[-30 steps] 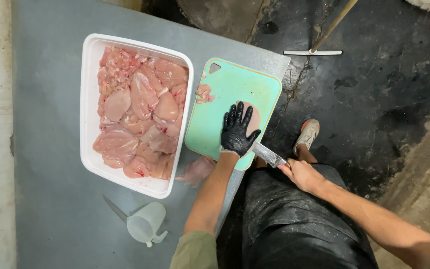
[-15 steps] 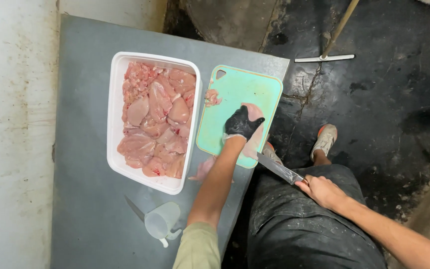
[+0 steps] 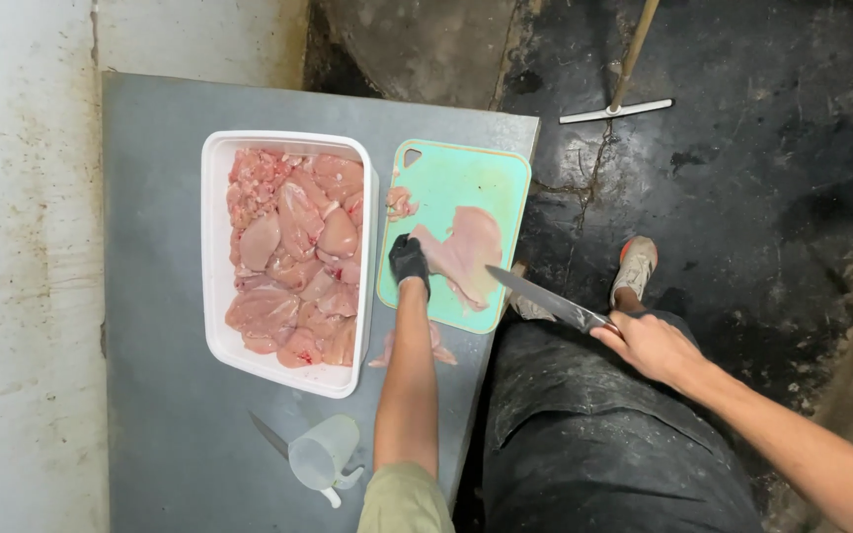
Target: Trimming raw chicken breasts with a knife and feeding them into a processing machine in a food production facility.
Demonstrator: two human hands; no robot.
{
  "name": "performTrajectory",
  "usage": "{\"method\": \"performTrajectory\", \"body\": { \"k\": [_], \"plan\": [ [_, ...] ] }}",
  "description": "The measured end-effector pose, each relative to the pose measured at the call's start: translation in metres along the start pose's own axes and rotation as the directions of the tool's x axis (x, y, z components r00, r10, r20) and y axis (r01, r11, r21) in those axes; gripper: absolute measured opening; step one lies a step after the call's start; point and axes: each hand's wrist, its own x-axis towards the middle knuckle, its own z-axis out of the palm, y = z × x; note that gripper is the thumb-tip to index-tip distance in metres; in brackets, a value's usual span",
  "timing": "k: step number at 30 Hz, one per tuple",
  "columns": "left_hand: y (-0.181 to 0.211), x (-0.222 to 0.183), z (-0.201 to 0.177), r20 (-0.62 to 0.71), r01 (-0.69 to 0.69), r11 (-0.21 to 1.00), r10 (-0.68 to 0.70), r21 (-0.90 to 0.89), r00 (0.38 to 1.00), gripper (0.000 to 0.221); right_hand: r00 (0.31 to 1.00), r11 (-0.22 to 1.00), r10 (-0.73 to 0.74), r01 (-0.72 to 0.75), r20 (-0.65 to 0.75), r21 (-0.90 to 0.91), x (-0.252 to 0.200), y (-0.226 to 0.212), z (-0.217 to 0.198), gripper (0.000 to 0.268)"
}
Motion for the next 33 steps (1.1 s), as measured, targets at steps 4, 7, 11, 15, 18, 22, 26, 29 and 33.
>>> {"method": "performTrajectory", "body": {
  "k": [4, 7, 11, 15, 18, 22, 26, 29, 33],
  "plan": [
    [-0.003, -0.003, -0.033, -0.06, 0.056, 0.995, -0.061, -0.084, 0.996, 0.049, 0.997, 0.998, -0.047, 0.049, -0.066, 0.043, 0.04, -0.026, 0.011, 0.048],
    [0.01, -0.05, -0.043, -0.134, 0.007, 0.997, -0.017, -0.075, 0.991, 0.041, 0.992, 0.993, -0.109, 0.112, -0.067, 0.048, 0.059, -0.064, 0.012, 0.048],
    [-0.001, -0.061, -0.03, -0.212, 0.013, 0.983, -0.053, -0.182, 0.976, 0.037, 0.986, 0.993, -0.12, 0.12, -0.112, -0.009, 0.094, -0.098, 0.038, 0.051],
    [-0.017, -0.057, -0.016, -0.27, -0.022, 0.937, -0.078, -0.349, 0.96, 0.026, 0.96, 0.988, -0.154, 0.144, -0.234, -0.059, 0.107, -0.117, 0.063, 0.05],
    [-0.031, -0.06, -0.011, -0.299, -0.052, 0.931, -0.063, -0.362, 0.952, 0.02, 0.976, 0.992, -0.117, 0.106, -0.185, -0.069, 0.089, -0.087, 0.083, 0.052],
    [-0.058, -0.06, -0.011, -0.361, -0.221, 0.882, 0.063, -0.416, 0.931, 0.021, 0.997, 0.982, 0.033, -0.045, -0.07, -0.183, 0.025, -0.018, 0.077, 0.052],
    [-0.064, -0.106, -0.055, -0.449, -0.331, 0.827, 0.109, -0.454, 0.887, 0.025, 0.998, 0.953, 0.061, -0.05, 0.028, -0.3, -0.009, -0.01, 0.04, 0.054],
    [-0.073, -0.131, -0.091, -0.509, -0.452, 0.753, 0.183, -0.477, 0.841, 0.027, 0.997, 0.956, 0.074, -0.063, 0.028, -0.288, -0.013, -0.022, 0.028, 0.052],
    [-0.071, -0.191, -0.159, -0.667, -0.519, 0.783, 0.185, -0.344, 0.722, 0.032, 0.997, 0.962, 0.057, -0.041, 0.052, -0.268, -0.015, -0.025, 0.015, 0.052]
  ]
}}
